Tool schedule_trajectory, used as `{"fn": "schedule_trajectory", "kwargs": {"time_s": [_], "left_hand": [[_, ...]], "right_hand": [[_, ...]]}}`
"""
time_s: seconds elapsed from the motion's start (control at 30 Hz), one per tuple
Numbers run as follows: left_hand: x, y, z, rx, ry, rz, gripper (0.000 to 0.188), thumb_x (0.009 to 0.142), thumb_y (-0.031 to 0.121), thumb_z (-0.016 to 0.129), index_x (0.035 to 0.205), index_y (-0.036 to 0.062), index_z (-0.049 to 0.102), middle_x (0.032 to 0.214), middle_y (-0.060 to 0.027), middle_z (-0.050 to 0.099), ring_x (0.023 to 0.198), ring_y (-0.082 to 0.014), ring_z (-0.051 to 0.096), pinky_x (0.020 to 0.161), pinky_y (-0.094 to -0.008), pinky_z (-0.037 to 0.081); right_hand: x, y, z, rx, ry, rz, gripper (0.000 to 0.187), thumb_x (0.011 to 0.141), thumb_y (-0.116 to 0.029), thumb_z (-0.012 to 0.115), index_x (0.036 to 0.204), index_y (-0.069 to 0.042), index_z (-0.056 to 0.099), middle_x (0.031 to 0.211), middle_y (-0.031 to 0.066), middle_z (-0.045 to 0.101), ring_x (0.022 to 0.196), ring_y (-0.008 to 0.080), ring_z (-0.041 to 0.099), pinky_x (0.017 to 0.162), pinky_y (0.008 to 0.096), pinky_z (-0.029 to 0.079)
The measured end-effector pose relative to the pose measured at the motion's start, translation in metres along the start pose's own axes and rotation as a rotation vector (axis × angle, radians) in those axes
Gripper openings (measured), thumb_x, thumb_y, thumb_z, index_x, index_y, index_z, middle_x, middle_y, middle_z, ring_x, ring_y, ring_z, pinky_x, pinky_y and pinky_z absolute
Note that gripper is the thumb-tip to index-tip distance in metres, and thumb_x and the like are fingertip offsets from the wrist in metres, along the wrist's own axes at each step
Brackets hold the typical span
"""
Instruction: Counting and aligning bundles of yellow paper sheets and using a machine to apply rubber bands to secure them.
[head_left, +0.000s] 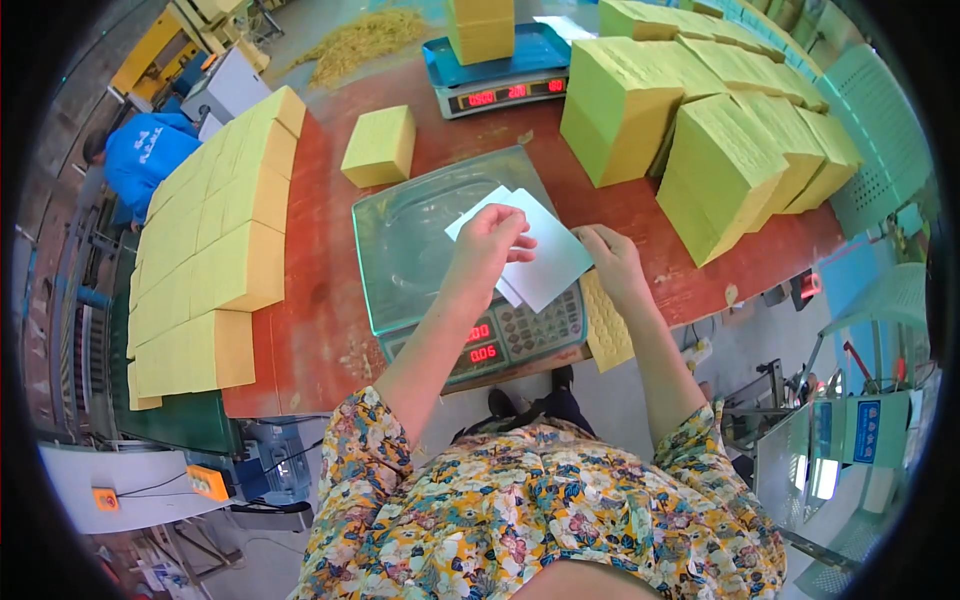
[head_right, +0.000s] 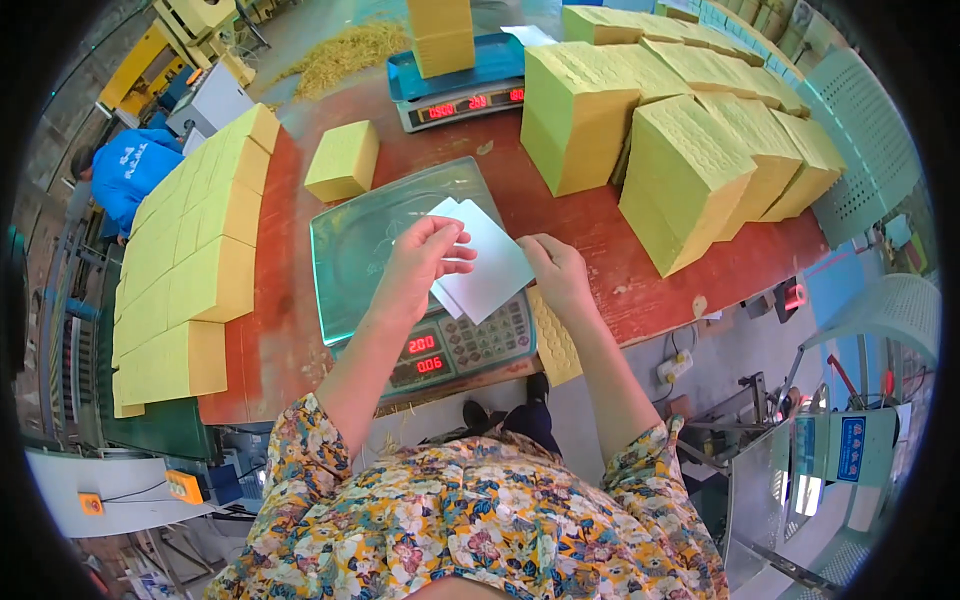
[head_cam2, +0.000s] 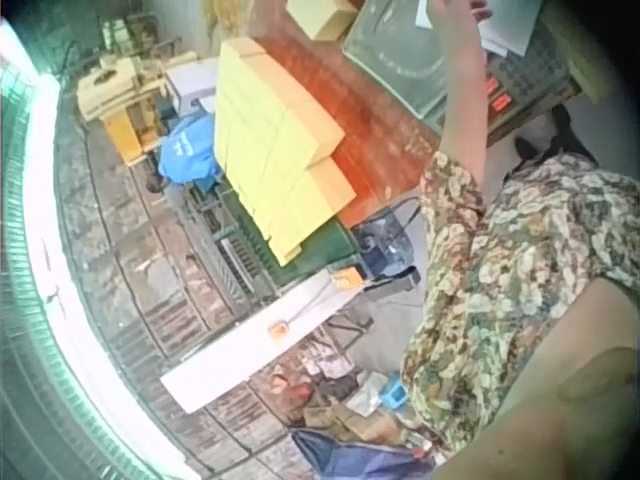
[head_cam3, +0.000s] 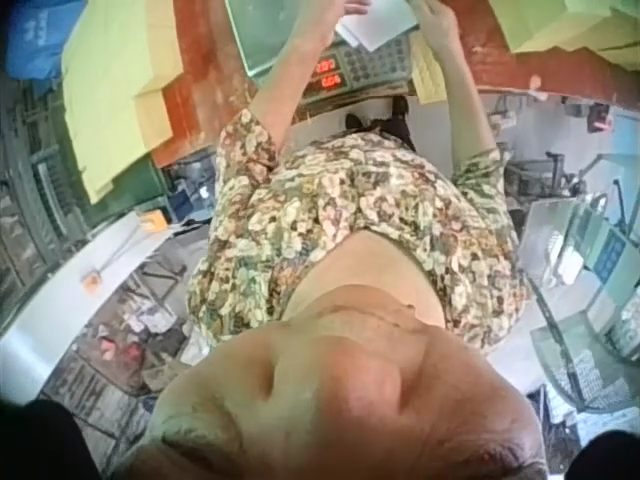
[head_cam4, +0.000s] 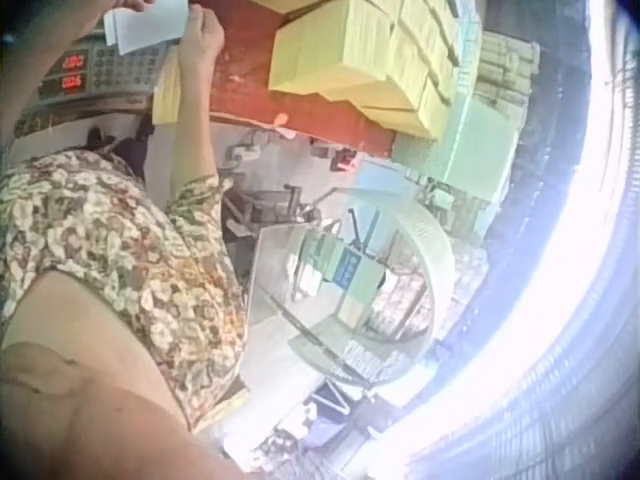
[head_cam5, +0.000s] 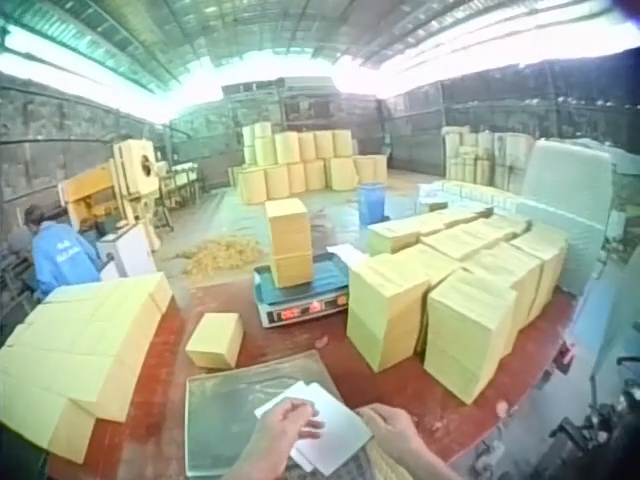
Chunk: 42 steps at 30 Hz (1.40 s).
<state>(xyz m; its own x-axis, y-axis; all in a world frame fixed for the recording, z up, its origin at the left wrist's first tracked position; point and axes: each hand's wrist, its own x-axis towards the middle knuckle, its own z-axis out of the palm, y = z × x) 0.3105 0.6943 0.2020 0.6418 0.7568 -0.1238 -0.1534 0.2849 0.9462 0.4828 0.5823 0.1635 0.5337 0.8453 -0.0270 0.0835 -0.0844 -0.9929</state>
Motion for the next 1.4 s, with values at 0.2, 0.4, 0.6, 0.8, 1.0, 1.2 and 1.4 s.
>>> {"fn": "schedule_trajectory", "kwargs": {"time_s": [0.2, 0.4, 0.6, 0.8, 1.0, 1.2, 1.4], "left_hand": [[-0.009, -0.014, 0.002, 0.076, 0.082, -0.122, 0.021, 0.096, 0.02, 0.058, 0.101, -0.0003, 0.057, 0.094, -0.0112, 0.062, 0.079, -0.0185, 0.065, 0.07, -0.0294, 0.057], [-0.008, -0.007, 0.002, -0.04, 0.121, -0.165, 0.025, 0.096, 0.028, 0.063, 0.093, 0.0035, 0.059, 0.08, -0.0072, 0.065, 0.071, -0.0142, 0.066, 0.064, -0.0267, 0.057], [-0.006, -0.008, 0.003, -0.103, 0.166, -0.136, 0.027, 0.095, 0.029, 0.065, 0.091, 0.0035, 0.059, 0.081, -0.0078, 0.066, 0.07, -0.0142, 0.066, 0.063, -0.0259, 0.058], [-0.007, -0.007, 0.003, -0.081, 0.175, -0.135, 0.026, 0.095, 0.029, 0.064, 0.092, 0.0038, 0.059, 0.082, -0.0079, 0.066, 0.07, -0.0141, 0.066, 0.063, -0.0259, 0.058], [-0.008, -0.007, 0.005, -0.065, 0.173, -0.127, 0.025, 0.096, 0.028, 0.063, 0.093, 0.0039, 0.059, 0.081, -0.0073, 0.067, 0.069, -0.014, 0.066, 0.062, -0.0253, 0.058], [-0.01, -0.013, 0.006, -0.085, 0.215, -0.07, 0.019, 0.097, 0.015, 0.057, 0.111, 0.0014, 0.056, 0.094, -0.009, 0.065, 0.08, -0.013, 0.065, 0.07, -0.0278, 0.057], [-0.016, -0.013, 0.015, 0.032, 0.322, 0.045, 0.033, 0.095, 0.007, 0.056, 0.128, 0.0049, 0.049, 0.098, -0.0067, 0.064, 0.082, -0.0107, 0.064, 0.068, -0.0271, 0.055]], "right_hand": [[-0.009, -0.02, -0.006, -0.047, -0.083, -0.07, 0.018, 0.093, -0.011, 0.06, 0.102, 0.002, 0.068, 0.084, 0.0032, 0.067, 0.077, 0.0076, 0.059, 0.068, 0.0251, 0.048], [-0.007, -0.039, 0.019, 0.302, -0.312, -0.012, 0.017, 0.094, -0.007, 0.056, 0.105, 0.001, 0.067, 0.087, 0.0014, 0.064, 0.072, 0.0054, 0.054, 0.064, 0.0234, 0.046], [0.0, -0.034, 0.026, 0.295, -0.31, -0.044, 0.016, 0.093, -0.005, 0.054, 0.102, -0.001, 0.067, 0.086, 0.0001, 0.062, 0.076, 0.0049, 0.052, 0.066, 0.0226, 0.044], [0.002, -0.037, 0.023, 0.314, -0.344, -0.008, 0.015, 0.093, -0.003, 0.054, 0.1, -0.001, 0.066, 0.089, 0.0006, 0.062, 0.078, 0.0053, 0.053, 0.068, 0.0227, 0.045], [-0.001, -0.039, 0.021, 0.368, -0.321, 0.042, 0.015, 0.093, -0.003, 0.053, 0.1, 0.0, 0.066, 0.093, 0.0017, 0.064, 0.083, 0.0063, 0.055, 0.074, 0.0243, 0.046], [-0.001, -0.038, 0.017, 0.361, -0.298, 0.037, 0.016, 0.093, -0.004, 0.052, 0.101, 0.0, 0.066, 0.096, 0.002, 0.065, 0.088, 0.008, 0.057, 0.08, 0.0259, 0.048], [-0.003, -0.039, 0.019, 0.372, -0.318, 0.087, 0.018, 0.093, -0.004, 0.053, 0.105, 0.0, 0.065, 0.098, 0.0025, 0.065, 0.089, 0.0082, 0.058, 0.08, 0.0257, 0.048]]}}
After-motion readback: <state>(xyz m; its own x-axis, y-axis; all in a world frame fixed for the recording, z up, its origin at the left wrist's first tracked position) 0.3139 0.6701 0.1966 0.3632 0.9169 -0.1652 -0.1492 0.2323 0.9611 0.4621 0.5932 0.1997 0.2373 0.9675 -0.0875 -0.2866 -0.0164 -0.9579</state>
